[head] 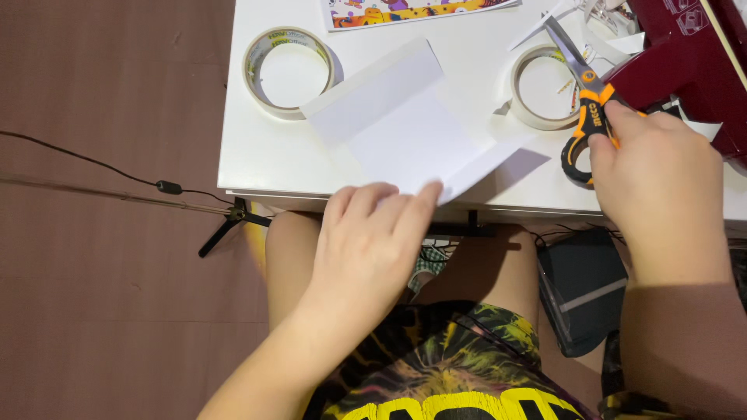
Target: The person cuts a printed Halloween-themed paper with scissors, folds the paper, and applies tape to the edges.
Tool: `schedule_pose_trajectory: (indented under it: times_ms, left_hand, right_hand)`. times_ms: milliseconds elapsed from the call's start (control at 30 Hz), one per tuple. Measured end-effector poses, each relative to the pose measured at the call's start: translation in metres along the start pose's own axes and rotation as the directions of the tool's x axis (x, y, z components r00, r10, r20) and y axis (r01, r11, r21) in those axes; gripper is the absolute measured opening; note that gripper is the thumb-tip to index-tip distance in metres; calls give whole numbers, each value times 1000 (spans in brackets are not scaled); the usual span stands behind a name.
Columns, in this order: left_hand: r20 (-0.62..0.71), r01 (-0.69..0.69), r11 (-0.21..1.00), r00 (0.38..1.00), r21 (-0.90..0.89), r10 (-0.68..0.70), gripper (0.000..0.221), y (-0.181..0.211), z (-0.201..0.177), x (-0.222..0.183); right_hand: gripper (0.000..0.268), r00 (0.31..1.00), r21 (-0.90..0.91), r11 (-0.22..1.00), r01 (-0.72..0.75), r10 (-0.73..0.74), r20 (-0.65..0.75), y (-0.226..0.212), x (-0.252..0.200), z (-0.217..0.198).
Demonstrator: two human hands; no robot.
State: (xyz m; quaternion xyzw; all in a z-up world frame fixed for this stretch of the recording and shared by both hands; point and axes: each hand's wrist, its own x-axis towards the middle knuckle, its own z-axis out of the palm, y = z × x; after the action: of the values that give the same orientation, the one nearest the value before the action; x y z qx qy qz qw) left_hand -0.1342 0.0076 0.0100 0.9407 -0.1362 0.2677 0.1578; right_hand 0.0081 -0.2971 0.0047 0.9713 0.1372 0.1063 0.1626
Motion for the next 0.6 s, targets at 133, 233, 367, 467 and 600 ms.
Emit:
schedule_pose_trajectory:
  times_ms: [133,233,367,467,600]
  left_hand:
    - [-130,-24,997,991,73,33,12,5,-13,-22]
    - [-185,-24,990,981,140,50,13,1,-14,-37]
    - [-265,9,990,964,140,29,10,-21,-5,-41]
    - [-383,43,974,923,224,47,16,-42,3,-43]
    - [-401,317,920,830,-232,-387,29,-34,14,-61]
  right_hand:
    - [53,1000,-161,987,20,-21,1,-3,-3,7]
    - [46,973,-226,974,27,-77,-219,-3,-20,3]
    - [34,838,285,827,485,-345,-423,-42,-30,-30]
    - [37,656,460,470,753,-584,-477,-77,-39,-16]
    - [32,682,499,469,729,-558,-472,-98,-43,-6]
